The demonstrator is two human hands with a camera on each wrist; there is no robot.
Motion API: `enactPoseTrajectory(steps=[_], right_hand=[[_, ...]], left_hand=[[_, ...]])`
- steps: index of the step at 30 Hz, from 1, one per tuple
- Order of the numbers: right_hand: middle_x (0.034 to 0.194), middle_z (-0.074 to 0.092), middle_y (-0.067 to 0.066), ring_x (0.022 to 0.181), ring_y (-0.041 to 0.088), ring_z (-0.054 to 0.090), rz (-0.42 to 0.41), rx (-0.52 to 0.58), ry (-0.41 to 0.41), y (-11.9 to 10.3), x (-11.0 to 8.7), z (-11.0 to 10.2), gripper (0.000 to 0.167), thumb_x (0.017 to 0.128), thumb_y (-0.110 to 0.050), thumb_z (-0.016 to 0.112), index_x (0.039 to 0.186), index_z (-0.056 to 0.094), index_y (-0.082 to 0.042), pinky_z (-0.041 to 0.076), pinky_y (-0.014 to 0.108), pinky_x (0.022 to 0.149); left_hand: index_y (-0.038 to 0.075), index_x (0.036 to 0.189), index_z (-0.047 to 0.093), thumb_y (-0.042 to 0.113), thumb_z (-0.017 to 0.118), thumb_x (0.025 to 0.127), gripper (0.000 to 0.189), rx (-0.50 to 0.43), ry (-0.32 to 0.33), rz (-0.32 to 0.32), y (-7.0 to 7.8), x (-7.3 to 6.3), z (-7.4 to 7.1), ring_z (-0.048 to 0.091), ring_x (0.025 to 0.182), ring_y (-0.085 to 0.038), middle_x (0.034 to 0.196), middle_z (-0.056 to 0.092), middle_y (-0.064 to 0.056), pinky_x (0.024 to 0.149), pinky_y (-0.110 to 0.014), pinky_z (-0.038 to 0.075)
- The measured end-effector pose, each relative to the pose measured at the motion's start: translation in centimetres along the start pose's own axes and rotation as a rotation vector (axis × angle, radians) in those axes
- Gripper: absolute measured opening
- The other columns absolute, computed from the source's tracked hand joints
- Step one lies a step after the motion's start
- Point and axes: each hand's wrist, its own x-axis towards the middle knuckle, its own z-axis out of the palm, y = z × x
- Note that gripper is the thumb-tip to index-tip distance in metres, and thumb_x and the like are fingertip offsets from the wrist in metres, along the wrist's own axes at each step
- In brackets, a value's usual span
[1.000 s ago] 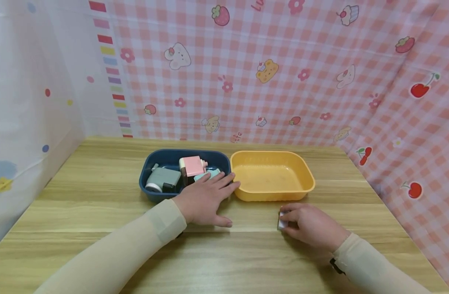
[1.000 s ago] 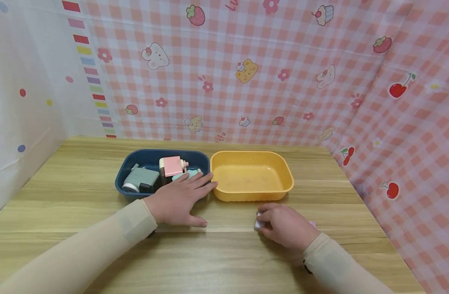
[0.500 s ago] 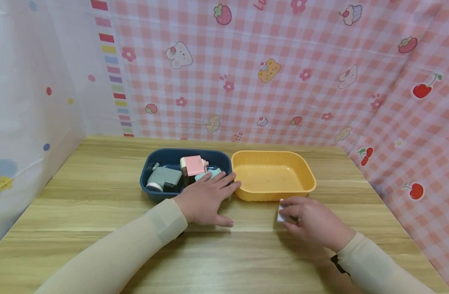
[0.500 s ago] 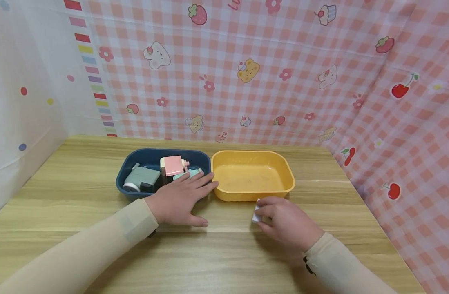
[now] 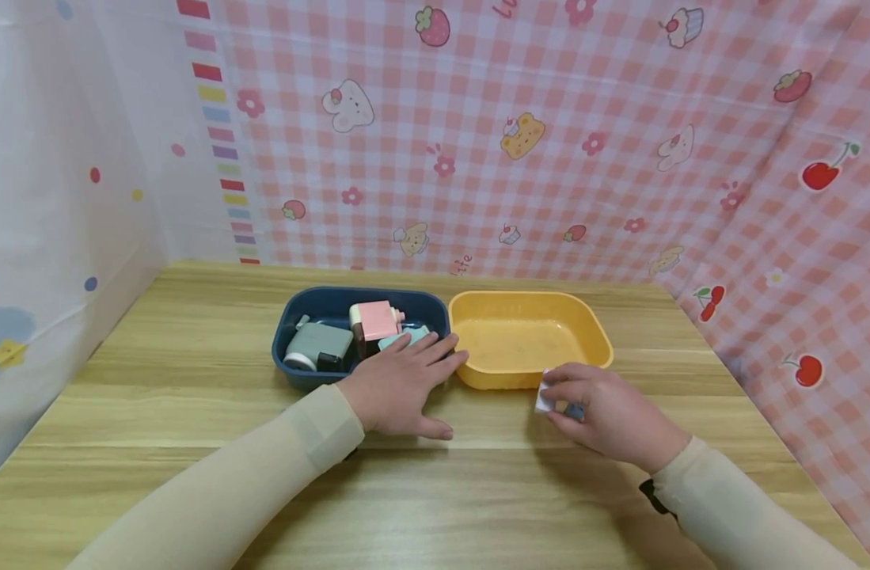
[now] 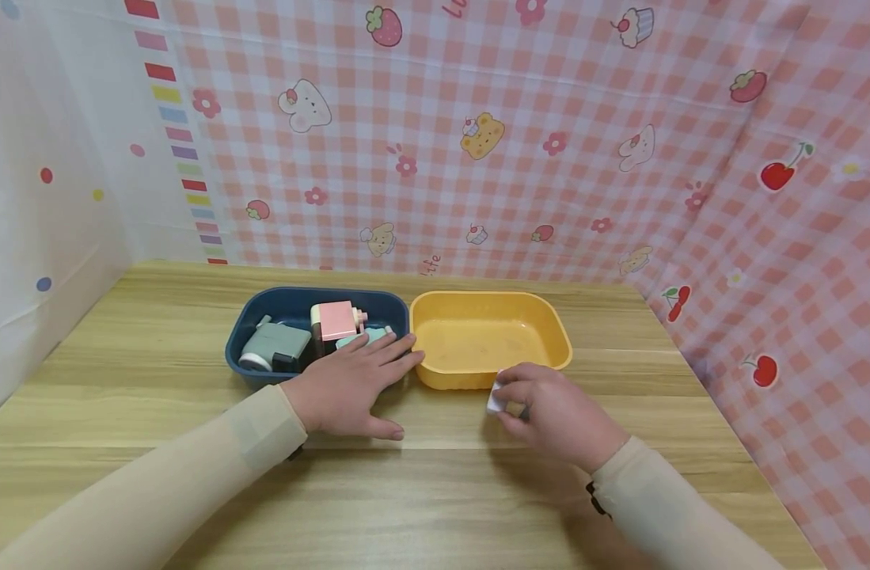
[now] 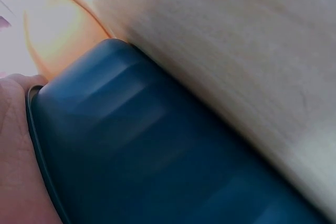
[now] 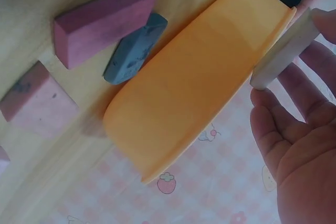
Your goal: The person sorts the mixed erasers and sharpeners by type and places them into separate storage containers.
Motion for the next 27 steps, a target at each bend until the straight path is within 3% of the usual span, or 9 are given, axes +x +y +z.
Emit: enactPoseTrajectory(steps=[6, 15, 27], right_hand=[[0.116, 0.076, 0.005, 0.095, 0.017, 0.075, 0.008, 0.042, 0.005, 0.0, 0.2, -0.1, 0.017, 0.084, -0.011, 0.088, 0.100, 0.083, -0.012, 0.064, 0.031, 0.076], [0.116, 0.075, 0.007, 0.103, 0.024, 0.075, -0.007, -0.002, 0.081, 0.0, 1.1, -0.3, 0.018, 0.084, -0.008, 0.087, 0.101, 0.082, -0.008, 0.065, 0.039, 0.081], [0.117, 0.076, 0.010, 0.110, 0.027, 0.074, 0.014, -0.024, 0.110, 0.8, 2.8, -0.1, 0.015, 0.085, -0.009, 0.087, 0.099, 0.080, -0.007, 0.064, 0.044, 0.089]], left_hand=[[0.029, 0.170, 0.022, 0.080, 0.064, 0.087, 0.106, 0.003, -0.004, -0.001, 0.0, 0.0, 0.0, 0.015, 0.166, -0.026, 0.179, 0.013, 0.002, 0.134, -0.054, 0.016], [0.030, 0.170, 0.021, 0.080, 0.064, 0.086, 0.107, 0.011, -0.006, 0.002, -0.2, 0.2, 0.2, 0.015, 0.166, -0.026, 0.179, 0.011, 0.003, 0.133, -0.054, 0.017], [0.029, 0.170, 0.021, 0.080, 0.064, 0.087, 0.107, 0.004, -0.004, 0.014, -0.3, 0.3, 0.2, 0.015, 0.166, -0.027, 0.179, 0.012, 0.002, 0.133, -0.054, 0.018]])
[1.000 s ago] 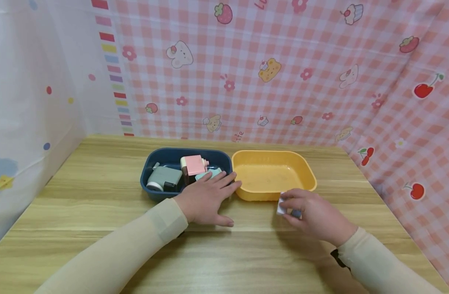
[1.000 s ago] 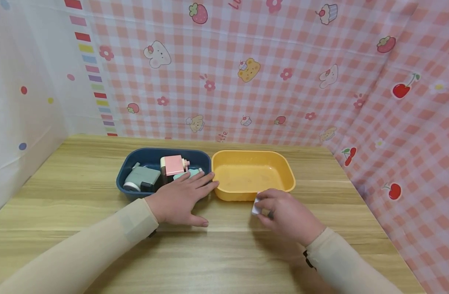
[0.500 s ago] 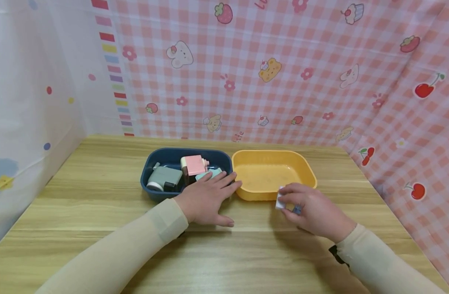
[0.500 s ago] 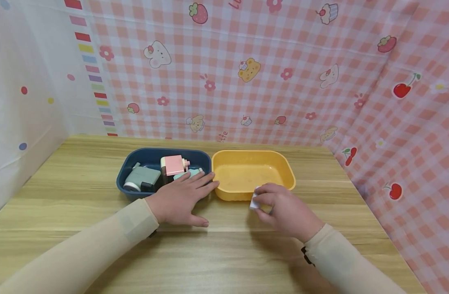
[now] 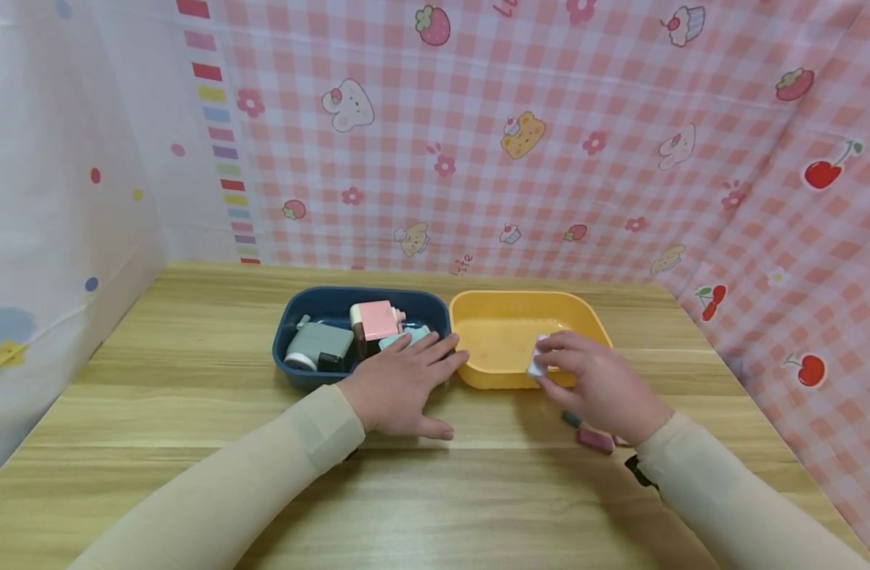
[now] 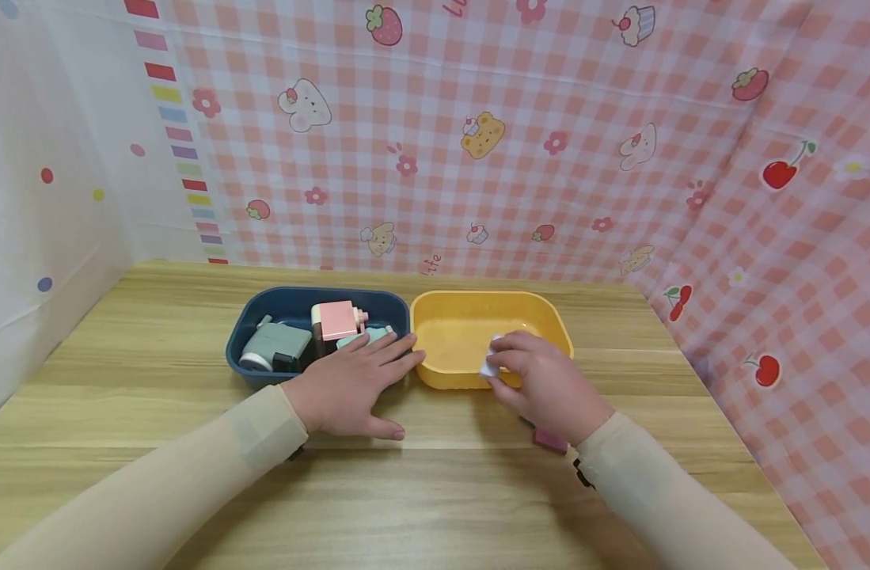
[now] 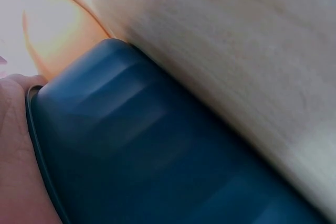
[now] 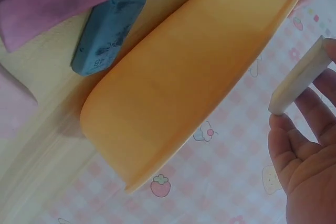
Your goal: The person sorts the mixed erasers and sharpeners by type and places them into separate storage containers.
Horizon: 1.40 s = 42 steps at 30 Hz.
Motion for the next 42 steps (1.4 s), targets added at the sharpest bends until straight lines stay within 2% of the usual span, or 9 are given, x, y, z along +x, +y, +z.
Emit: enactPoseTrajectory(steps=[7, 23, 36, 42], right_hand=[[0.117, 0.076, 0.010, 0.113, 0.028, 0.072, 0.025, 0.009, -0.019, 0.2, 0.8, 0.3, 0.015, 0.086, -0.011, 0.086, 0.099, 0.080, -0.007, 0.062, 0.047, 0.095], [0.114, 0.078, 0.012, 0.113, 0.032, 0.072, -0.036, -0.021, 0.047, 1.0, 2.7, 1.9, 0.017, 0.083, -0.012, 0.089, 0.097, 0.082, -0.006, 0.061, 0.048, 0.098], [0.115, 0.079, 0.012, 0.117, 0.034, 0.071, -0.012, -0.026, 0.014, 1.1, 3.9, 2.7, 0.017, 0.086, -0.016, 0.088, 0.100, 0.082, -0.006, 0.058, 0.051, 0.103], [0.115, 0.079, 0.011, 0.116, 0.032, 0.071, -0.025, -0.036, 0.004, 0.8, 4.5, 3.3, 0.016, 0.088, -0.017, 0.087, 0.100, 0.082, -0.007, 0.058, 0.050, 0.104]], left_hand=[[0.028, 0.170, 0.022, 0.079, 0.063, 0.087, 0.106, -0.004, 0.007, 0.010, 0.0, -0.1, 0.0, 0.015, 0.166, -0.028, 0.179, 0.013, 0.000, 0.133, -0.055, 0.018], [0.029, 0.170, 0.022, 0.079, 0.063, 0.087, 0.105, -0.005, -0.005, -0.005, 0.1, -0.1, -0.2, 0.015, 0.166, -0.027, 0.179, 0.011, 0.003, 0.133, -0.055, 0.017], [0.030, 0.170, 0.021, 0.080, 0.062, 0.087, 0.106, -0.004, -0.013, -0.007, 0.1, 0.1, 0.0, 0.014, 0.166, -0.027, 0.179, 0.011, 0.003, 0.133, -0.055, 0.017], [0.029, 0.170, 0.023, 0.080, 0.063, 0.087, 0.105, -0.008, -0.008, -0.008, 0.2, -0.1, -0.2, 0.014, 0.166, -0.027, 0.179, 0.011, 0.002, 0.133, -0.055, 0.017]])
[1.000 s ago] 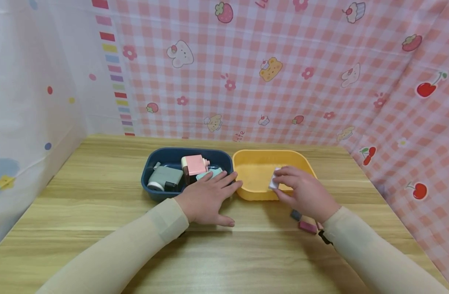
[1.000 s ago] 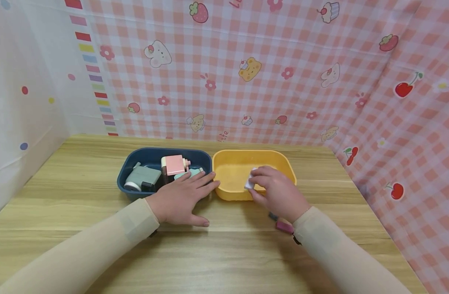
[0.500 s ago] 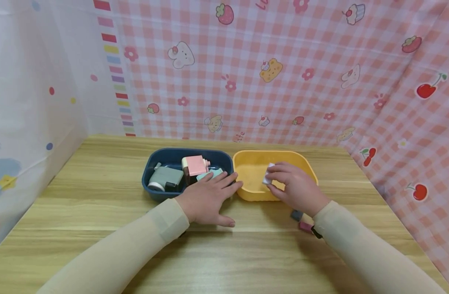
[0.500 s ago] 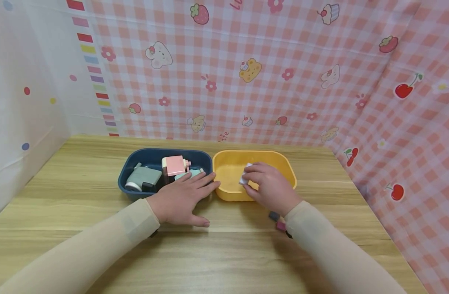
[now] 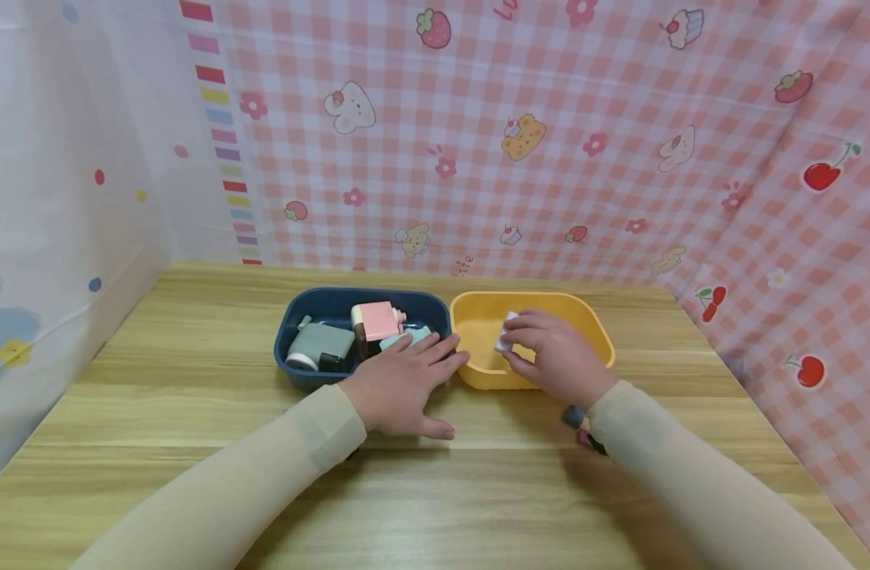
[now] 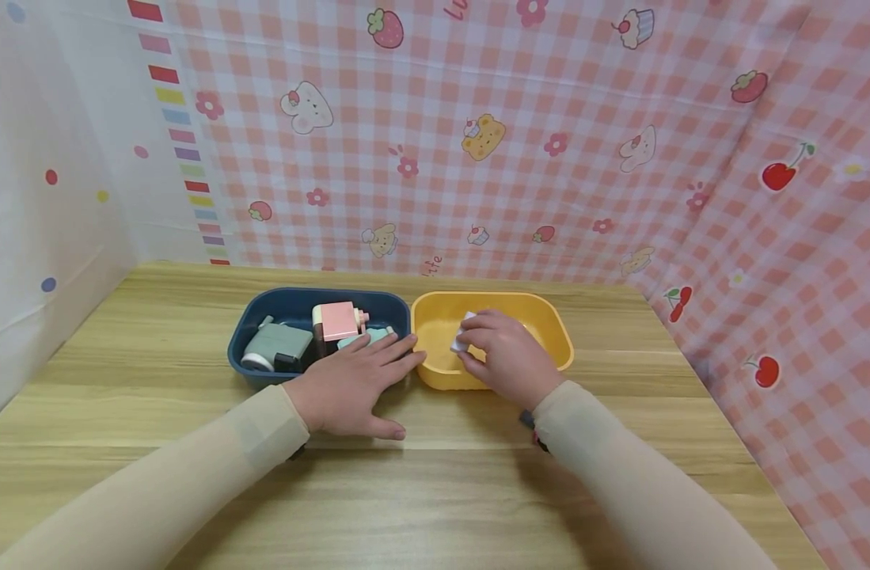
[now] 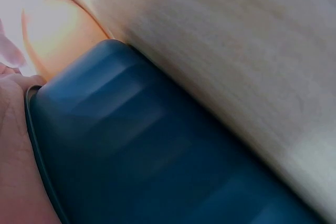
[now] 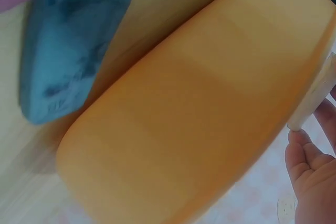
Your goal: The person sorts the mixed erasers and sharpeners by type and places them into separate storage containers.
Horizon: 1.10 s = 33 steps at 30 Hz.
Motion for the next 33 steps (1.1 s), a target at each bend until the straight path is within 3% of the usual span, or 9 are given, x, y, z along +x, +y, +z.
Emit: enactPoseTrajectory(steps=[15, 33], right_hand=[[0.117, 0.077, 0.008, 0.118, 0.030, 0.069, 0.040, 0.017, -0.056, -0.6, 1.2, 1.3, 0.017, 0.091, -0.018, 0.084, 0.105, 0.083, -0.009, 0.057, 0.048, 0.106], [0.116, 0.077, 0.008, 0.116, 0.029, 0.069, 0.025, 0.021, -0.056, -0.9, 1.7, 1.8, 0.015, 0.091, -0.019, 0.084, 0.102, 0.083, -0.009, 0.058, 0.047, 0.104]], left_hand=[[0.029, 0.170, 0.023, 0.080, 0.062, 0.087, 0.105, 0.010, 0.005, 0.009, -0.1, 0.1, 0.2, 0.016, 0.165, -0.027, 0.179, 0.012, 0.002, 0.133, -0.056, 0.018], [0.028, 0.169, 0.025, 0.079, 0.063, 0.088, 0.104, 0.017, 0.020, 0.017, 0.0, -0.1, 0.1, 0.018, 0.165, -0.028, 0.179, 0.015, -0.001, 0.133, -0.056, 0.019]])
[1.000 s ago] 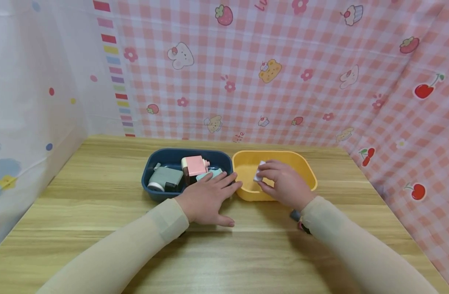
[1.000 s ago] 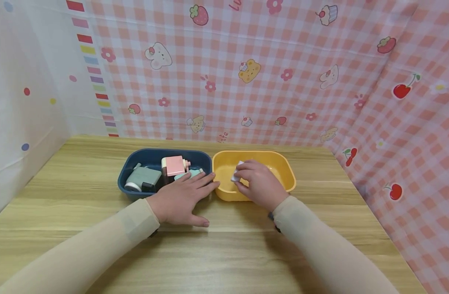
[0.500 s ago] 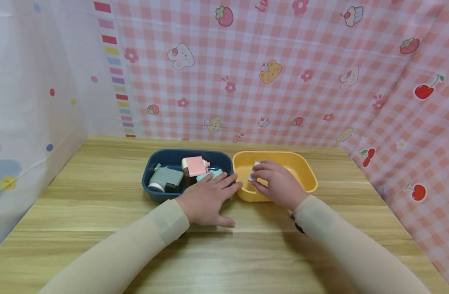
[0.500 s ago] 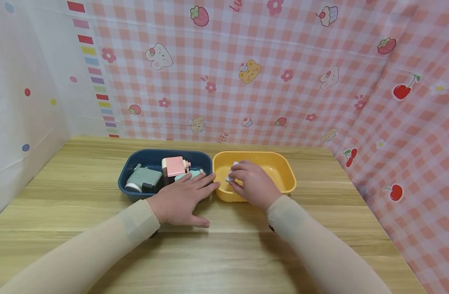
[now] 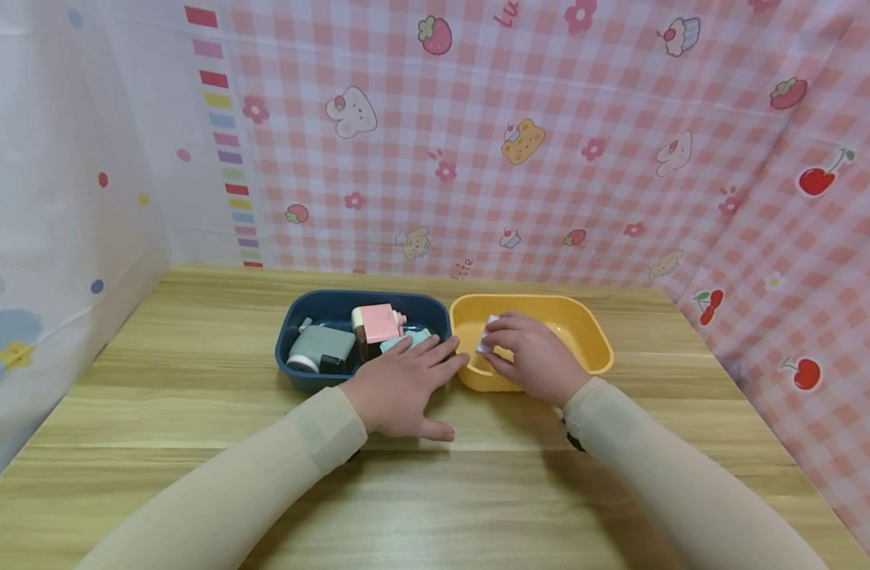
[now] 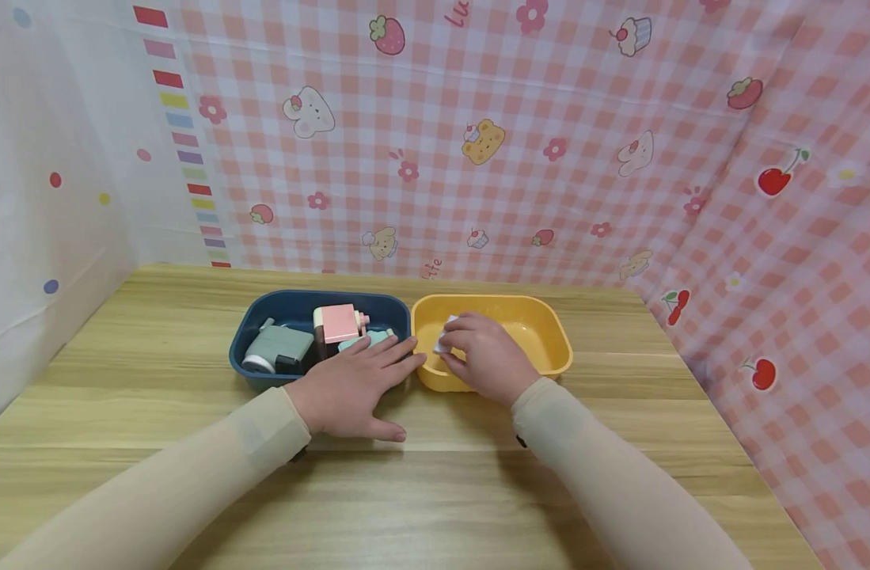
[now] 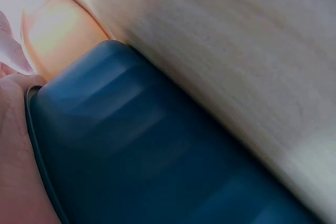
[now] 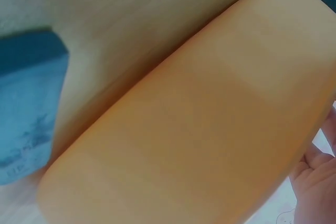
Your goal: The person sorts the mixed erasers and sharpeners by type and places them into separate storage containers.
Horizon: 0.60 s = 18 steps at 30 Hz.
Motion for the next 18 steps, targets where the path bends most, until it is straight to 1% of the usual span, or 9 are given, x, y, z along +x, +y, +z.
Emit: enactPoseTrajectory(steps=[6, 18], right_hand=[[0.117, 0.077, 0.007, 0.117, 0.029, 0.069, 0.013, 0.001, -0.023, -0.25, 0.20, 0.23, 0.015, 0.092, -0.020, 0.084, 0.103, 0.083, -0.010, 0.057, 0.047, 0.106], [0.116, 0.077, 0.008, 0.117, 0.028, 0.069, -0.009, 0.014, -0.023, -0.68, 0.42, 0.26, 0.017, 0.092, -0.020, 0.084, 0.104, 0.081, -0.009, 0.057, 0.045, 0.106]], left_hand=[[0.028, 0.169, 0.025, 0.079, 0.064, 0.088, 0.104, -0.011, -0.004, -0.003, -0.02, -0.07, 0.02, 0.017, 0.165, -0.028, 0.179, 0.014, 0.000, 0.133, -0.056, 0.019], [0.030, 0.170, 0.022, 0.079, 0.064, 0.087, 0.104, -0.004, -0.003, -0.013, 0.00, -0.08, 0.05, 0.016, 0.166, -0.027, 0.179, 0.012, 0.002, 0.133, -0.056, 0.018]])
